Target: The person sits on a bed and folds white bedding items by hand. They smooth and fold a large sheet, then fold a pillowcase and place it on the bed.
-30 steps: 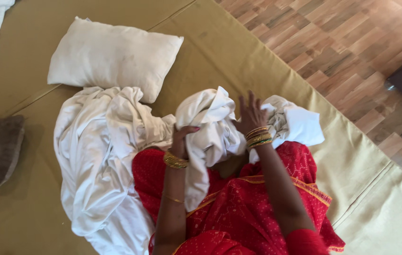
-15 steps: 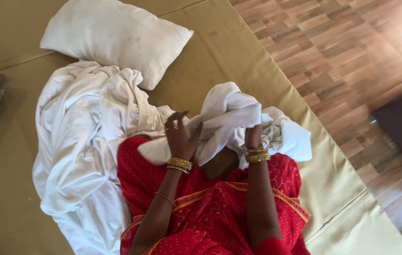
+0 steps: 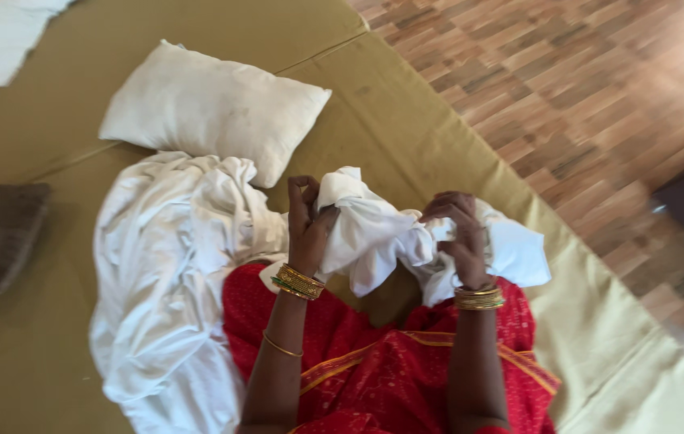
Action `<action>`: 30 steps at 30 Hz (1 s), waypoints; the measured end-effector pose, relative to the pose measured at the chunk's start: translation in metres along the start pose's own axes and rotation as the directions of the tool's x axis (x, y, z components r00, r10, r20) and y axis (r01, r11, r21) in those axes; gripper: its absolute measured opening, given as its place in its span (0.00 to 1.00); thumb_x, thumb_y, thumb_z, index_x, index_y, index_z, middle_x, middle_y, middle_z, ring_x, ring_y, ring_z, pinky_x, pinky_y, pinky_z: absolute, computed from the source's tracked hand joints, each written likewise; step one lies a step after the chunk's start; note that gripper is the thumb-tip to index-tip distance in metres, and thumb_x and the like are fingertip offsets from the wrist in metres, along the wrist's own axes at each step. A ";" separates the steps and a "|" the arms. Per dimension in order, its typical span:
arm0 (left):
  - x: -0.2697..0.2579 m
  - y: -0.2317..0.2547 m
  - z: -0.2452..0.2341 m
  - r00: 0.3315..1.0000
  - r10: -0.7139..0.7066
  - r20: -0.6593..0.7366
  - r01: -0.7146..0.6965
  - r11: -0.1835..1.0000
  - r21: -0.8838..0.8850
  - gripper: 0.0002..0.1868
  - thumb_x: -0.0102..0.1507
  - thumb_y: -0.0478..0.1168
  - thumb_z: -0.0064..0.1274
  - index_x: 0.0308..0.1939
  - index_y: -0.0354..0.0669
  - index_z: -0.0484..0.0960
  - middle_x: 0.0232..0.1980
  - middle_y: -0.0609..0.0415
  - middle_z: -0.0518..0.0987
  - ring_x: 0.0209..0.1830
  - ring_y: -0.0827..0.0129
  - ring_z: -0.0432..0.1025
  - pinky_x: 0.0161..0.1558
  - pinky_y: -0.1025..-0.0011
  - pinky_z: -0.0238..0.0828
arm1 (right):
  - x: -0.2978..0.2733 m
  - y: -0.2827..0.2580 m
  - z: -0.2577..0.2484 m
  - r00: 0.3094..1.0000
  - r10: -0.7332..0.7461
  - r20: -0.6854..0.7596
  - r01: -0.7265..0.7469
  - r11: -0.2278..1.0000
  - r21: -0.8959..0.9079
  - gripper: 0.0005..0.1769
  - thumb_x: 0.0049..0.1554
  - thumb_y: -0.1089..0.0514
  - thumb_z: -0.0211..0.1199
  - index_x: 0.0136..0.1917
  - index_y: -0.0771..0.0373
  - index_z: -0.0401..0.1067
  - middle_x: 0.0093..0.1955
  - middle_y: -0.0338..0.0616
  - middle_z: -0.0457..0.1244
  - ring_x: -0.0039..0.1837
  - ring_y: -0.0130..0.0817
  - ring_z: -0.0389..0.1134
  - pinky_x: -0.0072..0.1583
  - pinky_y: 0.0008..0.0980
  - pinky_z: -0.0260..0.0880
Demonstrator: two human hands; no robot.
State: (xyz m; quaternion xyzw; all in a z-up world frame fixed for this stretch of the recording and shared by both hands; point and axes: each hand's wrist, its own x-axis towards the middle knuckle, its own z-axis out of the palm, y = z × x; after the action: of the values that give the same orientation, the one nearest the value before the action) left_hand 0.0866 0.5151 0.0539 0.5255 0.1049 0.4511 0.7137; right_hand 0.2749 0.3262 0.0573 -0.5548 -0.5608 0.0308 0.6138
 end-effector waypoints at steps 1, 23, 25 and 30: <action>-0.003 0.013 0.001 1.000 0.015 0.012 -0.016 0.997 0.070 0.27 0.59 0.23 0.51 0.60 0.44 0.65 0.52 0.54 0.76 0.53 0.71 0.72 0.55 0.71 0.72 | 0.001 0.000 0.001 0.999 -0.047 0.015 0.046 0.997 0.061 0.24 0.38 0.60 0.55 0.49 0.64 0.76 0.56 0.45 0.64 0.71 0.42 0.59 0.76 0.37 0.56; -0.043 0.005 0.011 0.966 0.123 0.226 -0.228 0.817 0.530 0.22 0.50 0.22 0.62 0.46 0.44 0.86 0.50 0.55 0.83 0.52 0.68 0.79 0.51 0.71 0.78 | -0.030 0.065 0.061 0.880 -0.075 0.468 0.085 0.996 0.000 0.62 0.39 0.50 0.77 0.77 0.68 0.46 0.68 0.71 0.57 0.67 0.63 0.63 0.64 0.49 0.68; -0.047 -0.004 0.014 0.961 0.153 0.229 -0.258 0.786 0.562 0.22 0.50 0.21 0.60 0.45 0.43 0.86 0.49 0.55 0.83 0.51 0.68 0.79 0.50 0.72 0.78 | -0.032 0.070 0.069 0.864 -0.093 0.494 0.042 0.993 0.114 0.64 0.37 0.54 0.78 0.78 0.68 0.46 0.70 0.72 0.56 0.68 0.67 0.61 0.64 0.53 0.66; -0.056 -0.025 0.006 0.906 0.422 0.026 -0.342 0.697 0.630 0.15 0.53 0.20 0.62 0.36 0.43 0.84 0.42 0.56 0.82 0.42 0.71 0.78 0.44 0.73 0.77 | -0.027 0.068 0.091 0.736 0.561 0.379 -0.459 0.825 -0.329 0.54 0.49 0.50 0.75 0.79 0.58 0.49 0.63 0.57 0.65 0.62 0.55 0.69 0.62 0.48 0.70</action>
State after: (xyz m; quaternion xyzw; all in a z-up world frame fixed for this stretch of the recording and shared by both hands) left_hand 0.0716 0.4680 0.0167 0.7124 0.1789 0.5601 0.3830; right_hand 0.2388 0.3930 -0.0313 -0.7266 -0.5149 0.2687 0.3672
